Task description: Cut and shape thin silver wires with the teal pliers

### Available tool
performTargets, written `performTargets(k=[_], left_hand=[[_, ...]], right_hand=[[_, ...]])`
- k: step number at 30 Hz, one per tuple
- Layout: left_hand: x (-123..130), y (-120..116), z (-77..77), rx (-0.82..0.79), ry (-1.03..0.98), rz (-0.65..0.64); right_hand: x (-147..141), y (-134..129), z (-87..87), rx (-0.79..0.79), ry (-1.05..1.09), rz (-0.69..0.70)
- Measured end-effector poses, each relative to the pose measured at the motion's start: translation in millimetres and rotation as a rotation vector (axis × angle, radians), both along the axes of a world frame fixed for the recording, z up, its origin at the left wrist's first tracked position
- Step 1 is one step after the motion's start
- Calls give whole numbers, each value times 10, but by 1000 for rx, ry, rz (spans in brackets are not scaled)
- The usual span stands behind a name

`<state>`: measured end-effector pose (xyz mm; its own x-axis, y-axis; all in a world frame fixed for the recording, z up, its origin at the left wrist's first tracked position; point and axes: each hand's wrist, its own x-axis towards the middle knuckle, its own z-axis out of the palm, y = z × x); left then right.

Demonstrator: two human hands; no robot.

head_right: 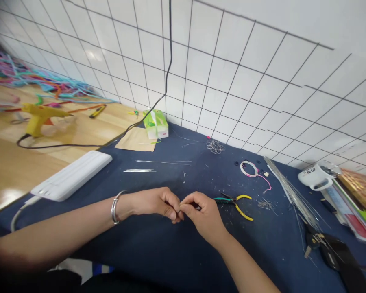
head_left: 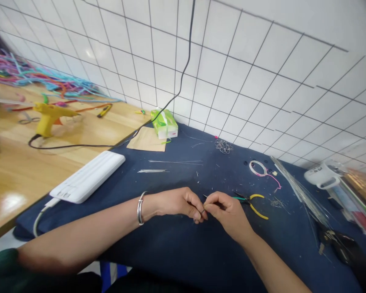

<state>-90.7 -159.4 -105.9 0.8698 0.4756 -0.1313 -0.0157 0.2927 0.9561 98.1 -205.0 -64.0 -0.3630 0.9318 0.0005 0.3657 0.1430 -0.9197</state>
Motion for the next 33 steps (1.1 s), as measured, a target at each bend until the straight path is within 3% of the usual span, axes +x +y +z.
performTargets(k=[6,11,13,16,19,22,26,30,33], left_hand=[[-45,41,-6,-17,-25,-6],[-51,102,-39,166,31,31],[-130,155,10,293,60,128],[-392,233,99,522,135,382],[-725,268,57,669,257,538],[-954,265,-134,677,329,553],[-1023,254,-333,706,374,567],[-982,245,-320,720,381,584],[-911,229,-254,691,414,584]], right_hand=[[-114,41,68,205,-148,35],[-103,32,-1,271,-230,51],[4,-7,-79,320,-314,28],[295,-87,-236,492,-530,56],[627,-154,-392,609,-750,47],[855,-185,-504,646,-873,62],[965,-201,-581,663,-943,57],[1000,-197,-608,643,-1019,-8],[1006,-176,-586,611,-1073,31]])
